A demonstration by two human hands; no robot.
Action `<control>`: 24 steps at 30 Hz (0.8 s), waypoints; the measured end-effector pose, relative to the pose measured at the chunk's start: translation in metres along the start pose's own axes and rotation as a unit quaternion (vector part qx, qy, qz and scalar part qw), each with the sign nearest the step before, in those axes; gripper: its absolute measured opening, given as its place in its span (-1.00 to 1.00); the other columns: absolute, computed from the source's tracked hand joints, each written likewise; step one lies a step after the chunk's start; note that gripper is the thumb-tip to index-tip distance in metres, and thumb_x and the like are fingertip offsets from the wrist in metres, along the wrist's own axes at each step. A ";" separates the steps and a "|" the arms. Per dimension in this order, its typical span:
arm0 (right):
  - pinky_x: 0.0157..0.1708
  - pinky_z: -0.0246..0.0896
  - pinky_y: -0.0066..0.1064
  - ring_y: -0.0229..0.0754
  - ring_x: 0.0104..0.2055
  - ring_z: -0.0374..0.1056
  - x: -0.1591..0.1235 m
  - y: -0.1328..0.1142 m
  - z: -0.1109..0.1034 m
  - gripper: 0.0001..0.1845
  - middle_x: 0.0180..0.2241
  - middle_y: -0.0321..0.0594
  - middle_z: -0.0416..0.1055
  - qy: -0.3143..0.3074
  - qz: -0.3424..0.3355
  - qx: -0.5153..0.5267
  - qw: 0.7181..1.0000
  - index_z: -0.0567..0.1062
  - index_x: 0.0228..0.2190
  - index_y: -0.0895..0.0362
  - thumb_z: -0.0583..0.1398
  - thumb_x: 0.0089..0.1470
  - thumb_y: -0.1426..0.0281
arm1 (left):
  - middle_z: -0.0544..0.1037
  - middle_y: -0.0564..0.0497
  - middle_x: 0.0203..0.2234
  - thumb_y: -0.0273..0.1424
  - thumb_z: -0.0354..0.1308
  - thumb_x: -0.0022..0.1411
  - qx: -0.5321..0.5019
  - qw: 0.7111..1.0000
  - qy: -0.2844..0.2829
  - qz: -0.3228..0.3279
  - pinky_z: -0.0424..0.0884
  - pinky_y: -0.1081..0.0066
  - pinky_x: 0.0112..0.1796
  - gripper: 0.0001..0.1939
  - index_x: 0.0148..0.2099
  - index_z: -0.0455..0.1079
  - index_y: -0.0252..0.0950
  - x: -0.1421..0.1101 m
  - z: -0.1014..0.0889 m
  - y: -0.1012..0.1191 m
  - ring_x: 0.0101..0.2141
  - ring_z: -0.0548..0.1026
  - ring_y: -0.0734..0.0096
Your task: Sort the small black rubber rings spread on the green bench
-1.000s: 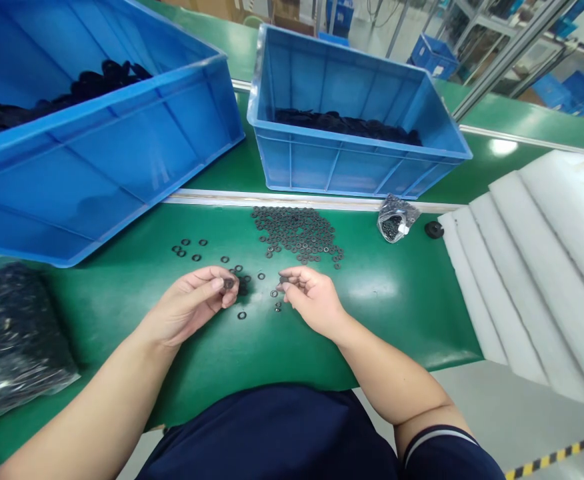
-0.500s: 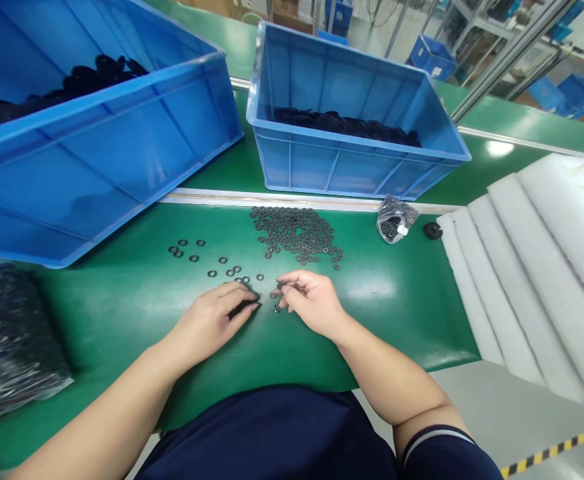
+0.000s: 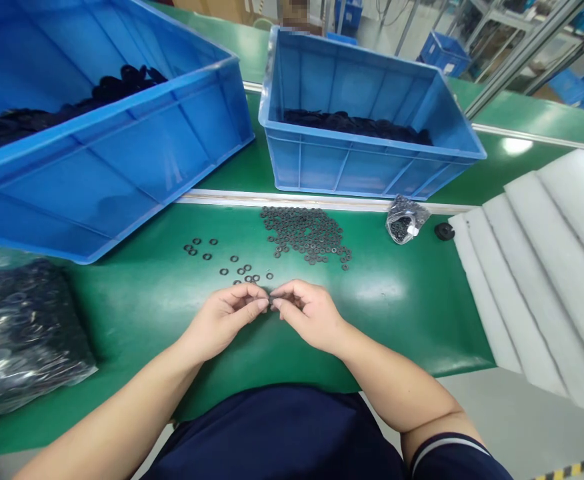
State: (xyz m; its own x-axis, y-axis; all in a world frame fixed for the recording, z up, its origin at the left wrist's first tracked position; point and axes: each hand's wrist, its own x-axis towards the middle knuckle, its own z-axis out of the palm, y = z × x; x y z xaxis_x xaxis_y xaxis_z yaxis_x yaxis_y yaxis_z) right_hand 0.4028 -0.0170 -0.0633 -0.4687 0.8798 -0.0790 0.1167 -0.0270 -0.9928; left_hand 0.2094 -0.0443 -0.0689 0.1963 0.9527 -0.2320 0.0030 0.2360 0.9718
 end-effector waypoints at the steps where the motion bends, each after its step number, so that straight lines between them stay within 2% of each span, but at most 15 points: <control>1: -0.38 0.37 -0.37 -0.25 -0.41 0.44 0.000 -0.001 0.000 -0.87 -0.39 -0.26 0.52 0.004 -0.011 -0.014 1.000 0.56 -0.23 0.07 0.24 0.21 0.30 | 0.44 0.07 -0.51 -0.14 0.29 0.21 -0.023 1.000 -0.006 -0.016 0.24 0.48 -0.45 -0.69 -0.29 0.46 -0.31 0.001 0.000 0.000 -0.51 0.31 0.53; 5: -0.35 0.37 -0.35 -0.23 -0.39 0.43 0.001 -0.003 -0.002 -0.86 -0.35 -0.23 0.53 0.008 -0.041 -0.038 0.998 0.59 -0.25 0.06 0.25 0.21 0.29 | 0.33 0.13 -0.59 -0.08 0.35 0.13 -0.099 0.992 -0.023 -0.068 0.08 0.51 -0.54 -0.60 -0.28 0.44 -0.33 0.003 -0.001 0.000 -0.59 0.17 0.61; 10: -0.33 0.39 -0.33 -0.21 -0.38 0.45 -0.001 0.002 0.000 -0.87 -0.38 -0.25 0.53 0.006 -0.027 -0.012 1.000 0.55 -0.22 0.04 0.26 0.22 0.28 | 0.36 0.12 -0.59 -0.10 0.38 0.10 -0.124 0.989 -0.024 -0.076 0.11 0.51 -0.54 -0.60 -0.24 0.47 -0.34 0.004 -0.002 -0.002 -0.58 0.19 0.60; 12: -0.32 0.39 -0.32 -0.20 -0.38 0.45 -0.001 0.004 0.000 -0.88 -0.37 -0.25 0.53 0.015 -0.033 -0.035 0.999 0.54 -0.22 0.04 0.26 0.21 0.30 | 0.35 0.13 -0.59 -0.13 0.39 0.10 -0.130 0.988 -0.024 -0.076 0.11 0.51 -0.54 -0.62 -0.26 0.46 -0.34 0.004 -0.002 -0.002 -0.58 0.19 0.61; 15: -0.27 0.38 -0.28 -0.17 -0.34 0.46 0.001 0.003 -0.001 -0.94 -0.37 -0.23 0.55 0.035 -0.077 -0.129 0.988 0.55 -0.28 0.03 0.24 0.21 0.37 | 0.39 0.12 -0.57 -0.17 0.38 0.10 -0.159 0.983 -0.052 -0.081 0.12 0.51 -0.55 -0.66 -0.31 0.43 -0.34 0.002 0.000 0.000 -0.60 0.21 0.63; 18: -0.26 0.38 -0.27 -0.15 -0.32 0.47 0.002 -0.001 -0.001 -0.89 -0.36 -0.21 0.56 0.041 -0.136 -0.194 0.971 0.56 -0.31 0.03 0.21 0.20 0.44 | 0.45 0.08 -0.52 -0.18 0.36 0.13 -0.167 0.981 -0.070 -0.073 0.15 0.51 -0.57 -0.68 -0.33 0.41 -0.34 0.001 0.003 0.004 -0.61 0.23 0.63; 24: -0.28 0.40 -0.31 -0.17 -0.30 0.47 0.003 -0.003 0.004 -0.83 -0.32 -0.18 0.54 0.058 -0.190 -0.204 0.959 0.54 -0.26 0.05 0.16 0.20 0.51 | 0.43 0.11 -0.60 -0.20 0.36 0.13 -0.156 0.986 -0.032 -0.044 0.29 0.49 -0.52 -0.70 -0.32 0.43 -0.33 0.000 0.008 0.005 -0.60 0.32 0.58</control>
State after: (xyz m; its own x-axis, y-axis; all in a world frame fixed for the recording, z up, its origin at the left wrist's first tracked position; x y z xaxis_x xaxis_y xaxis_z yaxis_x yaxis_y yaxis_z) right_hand 0.3975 -0.0168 -0.0612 -0.4469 0.8371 0.3155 0.3010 0.4728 -0.8282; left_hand 0.2174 -0.0443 -0.0637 0.2697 0.9142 -0.3024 -0.2771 0.3745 0.8849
